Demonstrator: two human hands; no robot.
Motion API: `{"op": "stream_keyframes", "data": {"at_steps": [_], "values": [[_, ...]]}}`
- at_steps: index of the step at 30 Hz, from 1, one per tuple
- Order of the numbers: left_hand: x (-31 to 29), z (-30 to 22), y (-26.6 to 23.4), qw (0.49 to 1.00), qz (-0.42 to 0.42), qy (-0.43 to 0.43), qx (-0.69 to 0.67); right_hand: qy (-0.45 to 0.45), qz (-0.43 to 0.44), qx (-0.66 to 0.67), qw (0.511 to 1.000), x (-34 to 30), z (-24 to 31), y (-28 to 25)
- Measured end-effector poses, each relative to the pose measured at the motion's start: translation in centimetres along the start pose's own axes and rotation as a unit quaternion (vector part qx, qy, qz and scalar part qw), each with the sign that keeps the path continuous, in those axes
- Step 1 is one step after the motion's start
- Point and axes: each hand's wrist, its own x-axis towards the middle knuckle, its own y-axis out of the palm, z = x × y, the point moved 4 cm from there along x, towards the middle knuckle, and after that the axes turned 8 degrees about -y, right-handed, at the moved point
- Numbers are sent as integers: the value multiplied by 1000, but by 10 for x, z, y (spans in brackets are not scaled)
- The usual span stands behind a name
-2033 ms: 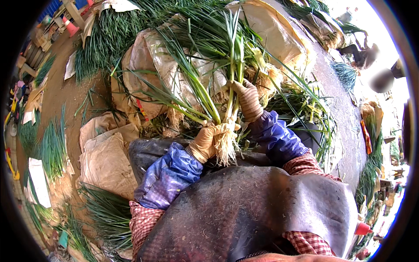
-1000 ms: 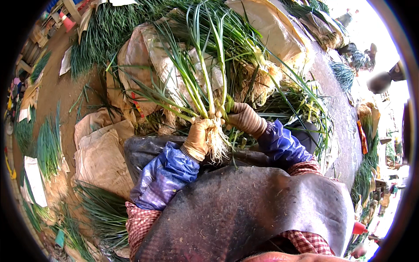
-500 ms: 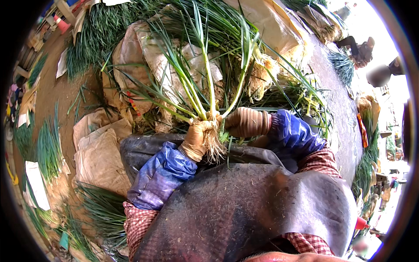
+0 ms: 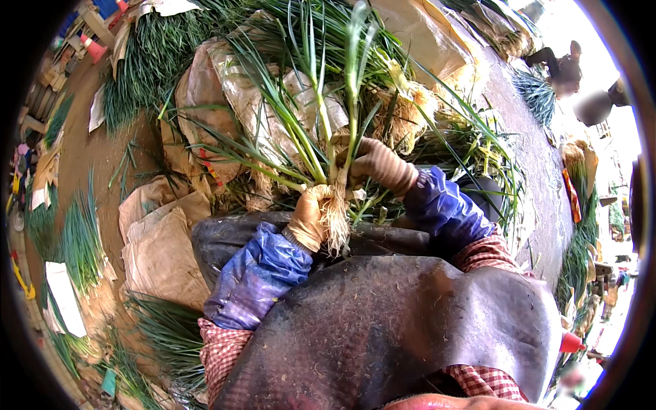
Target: The person bundles green onions by hand, gathering stalks into a bunch and tying them with a thin strip.
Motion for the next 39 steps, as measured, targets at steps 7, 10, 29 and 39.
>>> {"op": "stream_keyframes", "data": {"at_steps": [7,10,29,39], "values": [[-6,-6,1,996,-40,63,51,-119,19,-408,905,-1,-2,14],[4,-4,-20,997,50,23,-48,-288,66,-521,801,-12,20,38],[-61,-41,46,953,272,100,-87,-85,-24,-615,783,111,9,23],[-54,-49,51,968,208,130,47,-36,326,-632,702,43,-186,-10]]}}
